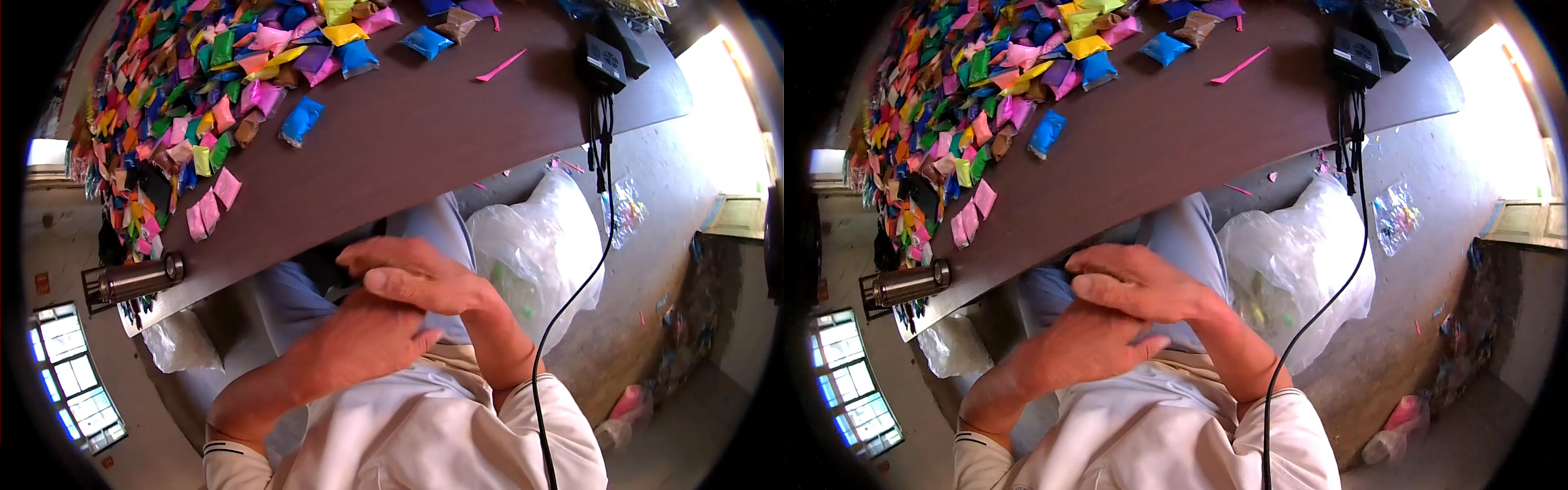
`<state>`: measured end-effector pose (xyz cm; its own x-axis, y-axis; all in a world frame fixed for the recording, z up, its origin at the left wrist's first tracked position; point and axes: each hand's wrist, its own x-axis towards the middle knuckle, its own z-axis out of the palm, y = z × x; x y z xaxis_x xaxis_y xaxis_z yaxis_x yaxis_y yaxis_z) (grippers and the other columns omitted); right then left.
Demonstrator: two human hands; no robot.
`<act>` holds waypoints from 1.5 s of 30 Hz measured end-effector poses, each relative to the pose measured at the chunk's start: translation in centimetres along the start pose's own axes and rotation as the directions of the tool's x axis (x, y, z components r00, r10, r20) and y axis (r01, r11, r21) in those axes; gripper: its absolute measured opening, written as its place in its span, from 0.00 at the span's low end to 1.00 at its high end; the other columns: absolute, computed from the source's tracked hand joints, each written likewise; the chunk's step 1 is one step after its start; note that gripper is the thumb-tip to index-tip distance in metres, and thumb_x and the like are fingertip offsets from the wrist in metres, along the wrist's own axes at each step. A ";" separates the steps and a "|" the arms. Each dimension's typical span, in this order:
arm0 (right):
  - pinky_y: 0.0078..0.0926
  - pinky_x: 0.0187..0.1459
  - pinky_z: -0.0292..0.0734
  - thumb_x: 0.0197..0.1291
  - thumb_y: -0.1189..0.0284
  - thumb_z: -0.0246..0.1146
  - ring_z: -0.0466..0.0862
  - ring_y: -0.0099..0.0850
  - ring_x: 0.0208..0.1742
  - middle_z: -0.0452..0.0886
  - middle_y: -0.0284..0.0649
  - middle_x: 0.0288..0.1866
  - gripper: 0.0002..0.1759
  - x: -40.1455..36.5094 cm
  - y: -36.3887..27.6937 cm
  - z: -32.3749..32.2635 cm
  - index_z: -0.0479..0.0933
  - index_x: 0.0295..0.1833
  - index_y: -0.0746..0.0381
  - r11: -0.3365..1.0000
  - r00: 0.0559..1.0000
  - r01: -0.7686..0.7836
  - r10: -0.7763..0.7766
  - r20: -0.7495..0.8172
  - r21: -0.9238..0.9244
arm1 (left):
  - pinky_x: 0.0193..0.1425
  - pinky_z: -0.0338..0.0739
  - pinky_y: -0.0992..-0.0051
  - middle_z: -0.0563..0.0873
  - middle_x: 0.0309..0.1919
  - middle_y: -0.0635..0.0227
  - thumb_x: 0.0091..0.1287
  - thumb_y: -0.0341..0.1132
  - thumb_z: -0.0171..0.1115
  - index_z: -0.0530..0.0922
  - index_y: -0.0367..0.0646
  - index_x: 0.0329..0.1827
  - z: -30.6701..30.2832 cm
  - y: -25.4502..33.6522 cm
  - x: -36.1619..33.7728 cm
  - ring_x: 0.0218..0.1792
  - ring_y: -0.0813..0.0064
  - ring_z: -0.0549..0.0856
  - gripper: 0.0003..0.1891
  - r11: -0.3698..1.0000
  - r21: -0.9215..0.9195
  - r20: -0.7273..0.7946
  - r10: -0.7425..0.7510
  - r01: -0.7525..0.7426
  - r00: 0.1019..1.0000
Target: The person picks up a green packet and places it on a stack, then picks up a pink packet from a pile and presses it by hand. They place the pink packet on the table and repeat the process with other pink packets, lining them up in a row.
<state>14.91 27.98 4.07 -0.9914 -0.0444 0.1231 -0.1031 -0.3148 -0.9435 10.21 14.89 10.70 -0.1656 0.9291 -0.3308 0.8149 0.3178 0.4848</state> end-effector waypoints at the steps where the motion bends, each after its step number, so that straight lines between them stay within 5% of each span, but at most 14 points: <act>1: 0.32 0.50 0.73 0.70 0.51 0.50 0.79 0.34 0.45 0.81 0.47 0.41 0.29 0.2 -0.6 0.2 0.77 0.46 0.69 1.000 0.990 -0.026 0.027 0.139 -0.012 | 0.56 0.74 0.62 0.83 0.46 0.50 0.67 0.49 0.57 0.78 0.33 0.50 0.2 0.2 0.0 0.52 0.55 0.80 0.24 0.997 -0.034 0.165 0.069 -0.064 0.984; 2: 0.32 0.50 0.73 0.70 0.51 0.50 0.79 0.34 0.45 0.81 0.47 0.41 0.29 0.2 -0.5 0.6 0.77 0.46 0.69 1.000 0.991 -0.029 0.030 0.133 -0.012 | 0.56 0.74 0.62 0.83 0.46 0.50 0.67 0.49 0.57 0.78 0.33 0.50 0.0 0.3 0.0 0.52 0.55 0.80 0.24 0.997 -0.037 0.168 0.074 -0.069 0.983; 4: 0.33 0.49 0.74 0.72 0.48 0.45 0.79 0.35 0.44 0.81 0.47 0.38 0.32 -0.1 -0.1 1.5 0.78 0.43 0.68 0.937 0.827 -0.349 0.318 0.463 -0.019 | 0.65 0.67 0.63 0.80 0.52 0.48 0.70 0.50 0.53 0.74 0.33 0.58 -1.0 0.6 0.2 0.60 0.53 0.75 0.26 0.911 -0.361 0.619 0.076 0.197 0.782; 8: 0.33 0.53 0.73 0.74 0.47 0.36 0.80 0.37 0.47 0.82 0.48 0.46 0.37 -1.8 1.5 2.3 0.76 0.50 0.71 0.946 0.945 -0.254 0.198 0.260 0.201 | 0.65 0.66 0.60 0.80 0.52 0.47 0.70 0.49 0.53 0.74 0.32 0.58 -1.1 0.0 0.3 0.59 0.50 0.75 0.27 0.935 -0.239 0.664 -0.039 0.261 0.747; 13: 0.33 0.52 0.73 0.72 0.56 0.38 0.81 0.37 0.43 0.84 0.48 0.40 0.33 -2.1 1.5 2.6 0.79 0.43 0.73 0.904 0.957 -0.287 0.282 0.062 0.317 | 0.62 0.66 0.57 0.81 0.48 0.45 0.69 0.50 0.55 0.79 0.32 0.49 -1.2 1.1 0.7 0.53 0.45 0.77 0.25 0.993 -0.061 0.547 -0.051 0.100 0.835; 17: 0.32 0.49 0.74 0.66 0.64 0.41 0.81 0.36 0.39 0.84 0.50 0.36 0.26 -2.4 1.2 2.9 0.79 0.37 0.75 0.921 0.992 -0.097 0.118 -0.033 0.378 | 0.58 0.68 0.58 0.81 0.46 0.46 0.66 0.50 0.59 0.80 0.33 0.48 -2.3 2.5 0.6 0.51 0.47 0.78 0.24 1.000 -0.020 0.441 0.020 -0.013 0.897; 19: 0.32 0.47 0.74 0.64 0.66 0.41 0.81 0.36 0.38 0.83 0.51 0.35 0.25 -2.2 0.9 2.9 0.79 0.36 0.75 0.918 0.995 -0.048 0.077 -0.059 0.395 | 0.54 0.69 0.59 0.83 0.39 0.51 0.63 0.51 0.63 0.82 0.35 0.42 -2.3 2.8 0.6 0.47 0.52 0.79 0.23 0.994 0.040 0.240 0.089 -0.102 0.967; 26: 0.30 0.42 0.75 0.61 0.65 0.44 0.81 0.37 0.34 0.82 0.51 0.32 0.23 -1.2 -0.4 2.5 0.77 0.35 0.74 0.918 0.988 0.149 -0.119 -0.101 0.368 | 0.33 0.74 0.68 0.81 0.23 0.58 0.61 0.49 0.64 0.79 0.34 0.29 -2.8 3.7 0.3 0.27 0.63 0.82 0.22 0.979 0.126 0.107 0.148 -0.161 0.983; 28: 0.31 0.41 0.75 0.61 0.66 0.45 0.80 0.36 0.33 0.81 0.50 0.30 0.22 -0.8 -0.4 2.9 0.76 0.33 0.74 0.903 0.980 0.196 -0.167 -0.106 0.383 | 0.30 0.73 0.70 0.79 0.18 0.63 0.63 0.52 0.62 0.79 0.36 0.27 -3.2 4.2 0.2 0.24 0.68 0.81 0.23 0.925 0.342 0.130 0.128 -0.166 0.983; 30: 0.30 0.40 0.75 0.60 0.66 0.45 0.80 0.37 0.32 0.81 0.50 0.30 0.21 -0.3 -0.3 3.4 0.76 0.33 0.74 0.833 0.848 0.519 -0.473 -0.238 0.191 | 0.29 0.73 0.71 0.79 0.17 0.64 0.63 0.53 0.61 0.80 0.37 0.26 -3.0 4.1 -0.1 0.23 0.70 0.80 0.24 0.929 0.339 0.118 0.115 -0.149 0.986; 33: 0.30 0.40 0.75 0.60 0.66 0.45 0.80 0.38 0.32 0.81 0.51 0.30 0.21 0.0 -0.8 3.0 0.76 0.32 0.74 0.880 0.954 0.298 -0.275 -0.115 0.370 | 0.28 0.73 0.72 0.78 0.15 0.66 0.63 0.54 0.61 0.80 0.39 0.25 -3.2 4.1 -0.1 0.21 0.71 0.80 0.24 0.917 0.374 0.082 0.116 -0.139 0.990; 38: 0.30 0.40 0.76 0.60 0.66 0.45 0.81 0.39 0.32 0.82 0.51 0.30 0.21 0.5 -1.4 3.0 0.75 0.32 0.75 0.874 0.948 0.317 -0.303 -0.097 0.368 | 0.28 0.73 0.72 0.80 0.17 0.65 0.61 0.54 0.63 0.81 0.38 0.26 -3.2 3.9 -0.4 0.22 0.71 0.81 0.24 0.914 0.394 0.091 0.067 -0.097 0.994; 40: 0.31 0.40 0.76 0.60 0.66 0.45 0.81 0.40 0.32 0.82 0.51 0.30 0.21 0.6 -1.3 3.1 0.75 0.32 0.75 0.873 0.947 0.320 -0.310 -0.087 0.367 | 0.30 0.75 0.71 0.82 0.20 0.63 0.59 0.54 0.65 0.81 0.37 0.29 -2.9 3.6 -0.3 0.24 0.70 0.82 0.24 0.935 0.332 -0.068 0.159 -0.128 0.985; 45: 0.32 0.41 0.77 0.56 0.64 0.43 0.82 0.42 0.33 0.83 0.53 0.31 0.25 1.0 -1.6 3.2 0.78 0.32 0.74 0.876 0.948 0.314 -0.308 -0.076 0.367 | 0.34 0.77 0.70 0.83 0.23 0.61 0.58 0.53 0.66 0.82 0.36 0.31 -3.4 4.0 -0.4 0.27 0.68 0.84 0.23 0.925 0.372 -0.015 0.086 -0.074 0.996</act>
<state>14.30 25.44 6.70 -0.9147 0.1272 0.3835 -0.3717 -0.6374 -0.6750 11.66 16.43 15.59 -0.1032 0.9557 -0.2756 0.9728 0.1547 0.1722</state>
